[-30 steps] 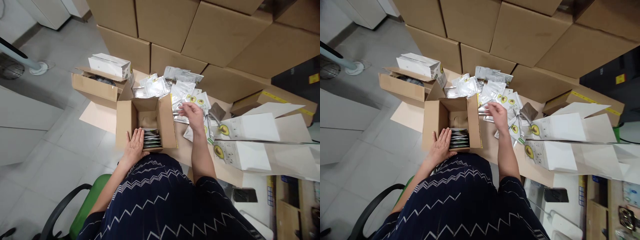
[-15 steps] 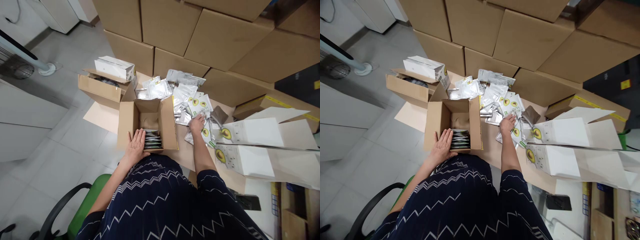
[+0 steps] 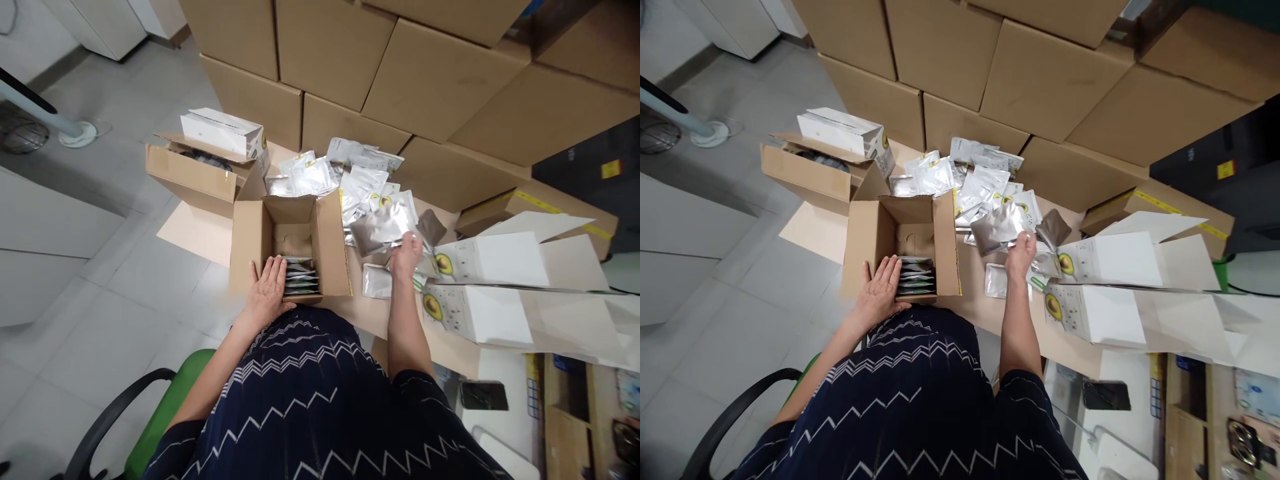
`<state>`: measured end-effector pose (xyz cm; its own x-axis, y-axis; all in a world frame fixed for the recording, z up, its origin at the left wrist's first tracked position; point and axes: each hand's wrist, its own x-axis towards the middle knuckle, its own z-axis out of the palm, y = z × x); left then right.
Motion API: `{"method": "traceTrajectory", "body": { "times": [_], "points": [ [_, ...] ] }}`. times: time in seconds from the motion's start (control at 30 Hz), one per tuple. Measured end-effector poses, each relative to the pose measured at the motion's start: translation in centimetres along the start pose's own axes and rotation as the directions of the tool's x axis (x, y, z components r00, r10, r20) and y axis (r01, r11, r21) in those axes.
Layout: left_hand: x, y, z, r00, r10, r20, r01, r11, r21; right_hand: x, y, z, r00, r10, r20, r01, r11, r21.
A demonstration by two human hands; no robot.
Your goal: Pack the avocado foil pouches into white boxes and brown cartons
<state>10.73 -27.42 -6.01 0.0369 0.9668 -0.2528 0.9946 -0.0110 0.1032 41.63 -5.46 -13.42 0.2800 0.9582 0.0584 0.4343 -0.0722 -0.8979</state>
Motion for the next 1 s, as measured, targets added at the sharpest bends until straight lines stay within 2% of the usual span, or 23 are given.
{"method": "traceTrajectory", "body": {
  "times": [0.07, 0.17, 0.3, 0.37, 0.43, 0.5, 0.57, 0.67, 0.73, 0.8, 0.87, 0.9, 1.0],
  "points": [
    [0.0, 0.0, 0.0, 1.000, -0.001, 0.003, 0.001, 1.000, 0.000, -1.7, 0.4, 1.2, 0.998, 0.033, 0.049, -0.034, 0.999, 0.019],
    [0.1, 0.1, -0.1, 1.000, -0.003, 0.019, 0.003, 1.000, -0.006, -3.6, 0.9, 2.1, 0.988, -0.009, 0.155, 0.016, 0.999, -0.047],
    [0.1, 0.2, -0.3, 1.000, -0.006, 0.027, 0.006, 1.000, -0.012, -3.6, 0.6, 1.8, 0.960, -0.045, 0.277, 0.077, 0.992, -0.105],
    [0.1, 0.2, -0.3, 1.000, -0.006, 0.025, 0.006, 1.000, -0.014, -2.9, 0.0, 1.8, 0.916, -0.067, 0.396, 0.141, 0.977, -0.162],
    [0.1, 0.2, -0.3, 1.000, -0.006, 0.023, 0.006, 1.000, -0.014, -2.2, -0.9, 1.8, 0.850, -0.061, 0.524, 0.224, 0.941, -0.253],
    [0.1, 0.3, -0.5, 1.000, -0.006, 0.026, 0.006, 1.000, -0.015, -1.7, -2.5, 1.4, 0.810, -0.094, 0.579, 0.337, 0.883, -0.327],
    [0.1, 0.4, -0.7, 0.999, -0.008, 0.032, 0.009, 1.000, -0.017, -1.6, -5.0, 0.4, 0.823, -0.231, 0.518, 0.449, 0.823, -0.347],
    [0.1, 0.4, -0.8, 0.999, -0.015, 0.043, 0.016, 1.000, -0.018, -2.2, -10.6, -2.3, 0.831, -0.467, 0.303, 0.547, 0.786, -0.289],
    [0.1, 0.4, -0.8, 0.999, -0.016, 0.044, 0.016, 1.000, -0.018, -3.0, -14.7, -3.7, 0.821, -0.542, 0.178, 0.570, 0.795, -0.206],
    [0.1, 0.3, -0.7, 0.999, -0.010, 0.038, 0.011, 1.000, -0.019, -3.8, -18.3, -3.7, 0.793, -0.576, 0.198, 0.600, 0.795, -0.091],
    [0.0, 0.3, -0.6, 1.000, -0.004, 0.031, 0.005, 1.000, -0.023, -4.7, -20.7, -2.0, 0.721, -0.596, 0.353, 0.631, 0.776, 0.022],
    [0.0, 0.3, -0.6, 1.000, -0.002, 0.028, 0.003, 1.000, -0.025, -5.1, -21.4, -0.5, 0.653, -0.597, 0.466, 0.649, 0.758, 0.062],
    [0.0, 0.3, -0.7, 1.000, 0.000, 0.018, 0.001, 0.999, -0.032, -6.2, -21.8, 4.7, 0.367, -0.488, 0.792, 0.739, 0.670, 0.070]
  ]
}}
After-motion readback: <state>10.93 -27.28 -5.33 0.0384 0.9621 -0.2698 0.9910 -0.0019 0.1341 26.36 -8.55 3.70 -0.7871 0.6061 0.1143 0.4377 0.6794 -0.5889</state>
